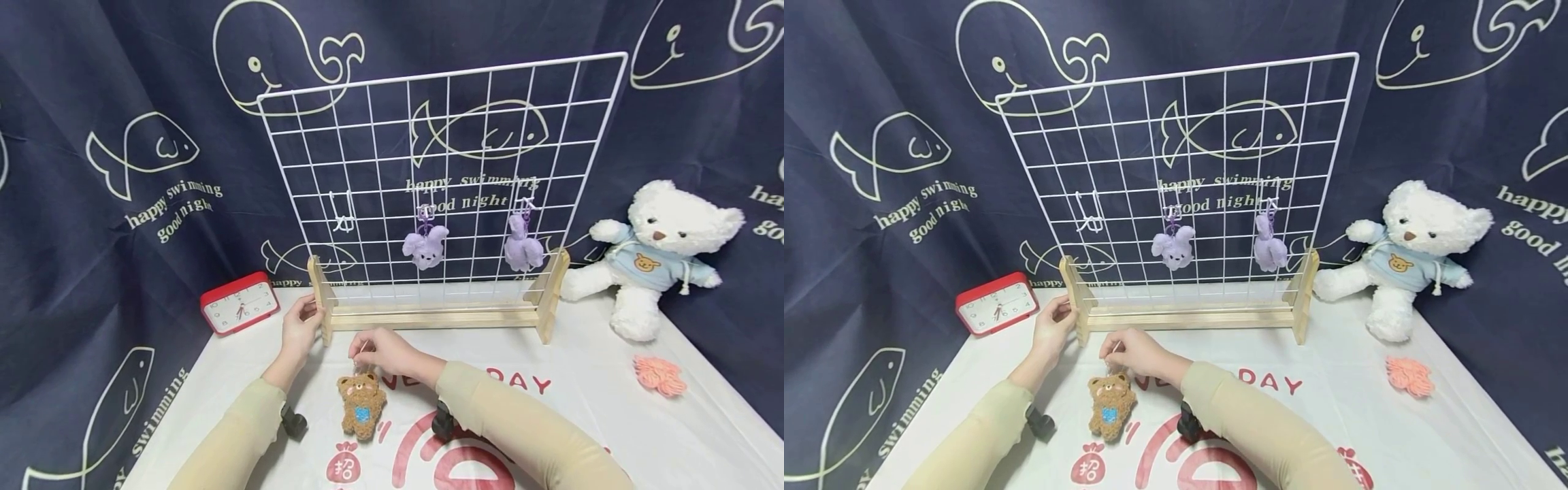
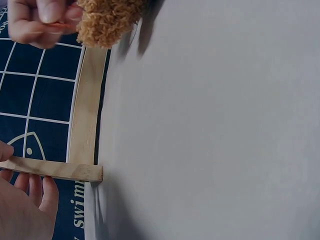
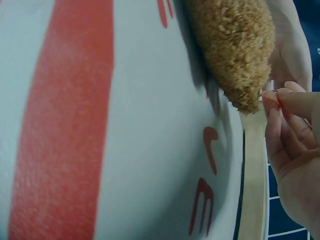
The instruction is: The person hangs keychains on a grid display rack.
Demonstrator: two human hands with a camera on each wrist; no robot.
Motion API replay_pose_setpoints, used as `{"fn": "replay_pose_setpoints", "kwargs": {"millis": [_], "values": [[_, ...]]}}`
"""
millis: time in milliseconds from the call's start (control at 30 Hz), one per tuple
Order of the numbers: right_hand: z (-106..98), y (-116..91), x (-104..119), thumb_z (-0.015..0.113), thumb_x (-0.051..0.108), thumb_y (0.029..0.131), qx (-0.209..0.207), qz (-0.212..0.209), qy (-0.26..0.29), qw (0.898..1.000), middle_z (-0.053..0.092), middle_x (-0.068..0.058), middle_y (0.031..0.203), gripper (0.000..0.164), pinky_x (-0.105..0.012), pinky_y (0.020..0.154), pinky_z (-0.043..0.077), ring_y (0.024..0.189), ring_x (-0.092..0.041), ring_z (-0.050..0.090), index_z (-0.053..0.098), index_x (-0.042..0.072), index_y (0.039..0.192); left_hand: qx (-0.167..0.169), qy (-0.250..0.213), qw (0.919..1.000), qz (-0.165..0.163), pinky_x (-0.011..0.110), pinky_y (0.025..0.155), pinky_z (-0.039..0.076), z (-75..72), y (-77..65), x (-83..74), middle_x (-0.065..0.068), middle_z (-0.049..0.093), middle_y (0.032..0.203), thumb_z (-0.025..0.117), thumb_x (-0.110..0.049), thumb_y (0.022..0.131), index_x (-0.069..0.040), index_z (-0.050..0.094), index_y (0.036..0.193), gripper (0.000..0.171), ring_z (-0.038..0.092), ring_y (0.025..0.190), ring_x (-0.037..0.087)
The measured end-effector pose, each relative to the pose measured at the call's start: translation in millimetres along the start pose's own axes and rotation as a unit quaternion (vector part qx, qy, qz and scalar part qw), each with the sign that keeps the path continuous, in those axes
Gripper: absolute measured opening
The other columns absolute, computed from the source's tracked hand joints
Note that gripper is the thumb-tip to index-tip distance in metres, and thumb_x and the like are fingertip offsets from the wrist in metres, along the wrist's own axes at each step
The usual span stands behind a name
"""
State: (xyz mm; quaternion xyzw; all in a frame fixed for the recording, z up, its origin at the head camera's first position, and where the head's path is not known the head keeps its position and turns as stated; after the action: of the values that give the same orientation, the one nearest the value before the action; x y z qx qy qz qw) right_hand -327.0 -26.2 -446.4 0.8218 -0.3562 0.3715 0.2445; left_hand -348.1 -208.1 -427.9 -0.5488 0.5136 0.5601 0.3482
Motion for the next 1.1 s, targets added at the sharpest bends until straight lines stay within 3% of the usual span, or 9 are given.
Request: {"fn": "replay_pose_setpoints", "kwargs": {"millis": [167,433,567,767,1000,1100], "values": [[-5.7,0.7,9.0,0.073,0.004,0.092,-0.012,-0.019,0.029,0.999,0.072,0.005,0.084,0.006,-0.025,0.076,0.055,0.078,-0.006,0.065,0.072,0.01,0.092,0.002,0.003,1.0,0.007,0.012,0.078,0.051,-0.5,-5.3,-8.3,0.033,0.063,0.115,0.061,0.008,0.093,0.014,0.056,0.131,0.039,0.06,0.108,0.037],[-15.6,0.9,24.7,0.073,0.004,0.092,-0.022,-0.052,0.041,0.998,0.071,0.005,0.087,0.006,-0.025,0.074,0.055,0.079,-0.006,0.062,0.072,0.01,0.094,-0.004,-0.007,0.9999,-0.006,0.01,0.08,0.05,-2.0,13.0,27.3,0.031,0.062,0.121,0.062,0.005,0.095,0.009,0.056,0.136,0.041,0.059,0.113,0.036],[-20.6,0.6,29.4,0.073,0.003,0.091,-0.019,-0.056,0.041,0.997,0.07,0.004,0.088,0.007,-0.025,0.074,0.055,0.08,-0.006,0.062,0.072,0.009,0.094,-0.01,-0.007,0.9999,-0.003,0.013,0.082,0.052,-1.5,15.5,33.1,0.027,0.064,0.12,0.064,0.003,0.095,0.005,0.059,0.135,0.041,0.061,0.11,0.031],[-29.8,0.6,37.8,0.074,0.002,0.091,-0.009,-0.069,0.038,0.997,0.072,0.002,0.087,0.007,-0.026,0.077,0.056,0.08,-0.006,0.063,0.072,0.008,0.094,-0.018,-0.002,0.9998,0.0,0.015,0.082,0.053,-2.4,14.8,33.5,0.025,0.066,0.117,0.065,0.003,0.094,0.004,0.061,0.133,0.04,0.062,0.105,0.025],[-42.4,2.3,52.4,0.074,0.002,0.091,-0.004,-0.085,0.034,0.996,0.071,0.002,0.086,0.006,-0.026,0.077,0.057,0.079,-0.005,0.063,0.071,0.007,0.094,-0.005,-0.009,0.9999,-0.009,0.01,0.08,0.05,-0.8,14.9,31.0,0.03,0.063,0.122,0.063,0.005,0.095,0.006,0.057,0.136,0.042,0.059,0.113,0.035],[-46.7,3.2,58.4,0.074,0.002,0.091,-0.001,-0.088,0.034,0.996,0.071,0.001,0.085,0.006,-0.026,0.077,0.057,0.078,-0.005,0.062,0.071,0.006,0.094,0.0,-0.01,0.9999,-0.01,0.01,0.079,0.05,0.1,9.7,19.5,0.034,0.061,0.123,0.061,0.008,0.094,0.01,0.055,0.136,0.042,0.058,0.116,0.04]]}}
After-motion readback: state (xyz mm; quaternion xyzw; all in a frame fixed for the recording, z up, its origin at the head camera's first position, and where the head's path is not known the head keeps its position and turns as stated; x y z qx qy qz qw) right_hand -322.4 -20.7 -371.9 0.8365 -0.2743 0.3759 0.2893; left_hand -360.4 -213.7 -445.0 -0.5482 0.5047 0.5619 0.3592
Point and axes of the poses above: each hand's wrist, its own y-axis towards the middle knuckle, its own z-axis out of the palm, x = y × z, the point moved 6 cm from there along y, towards the middle knuckle
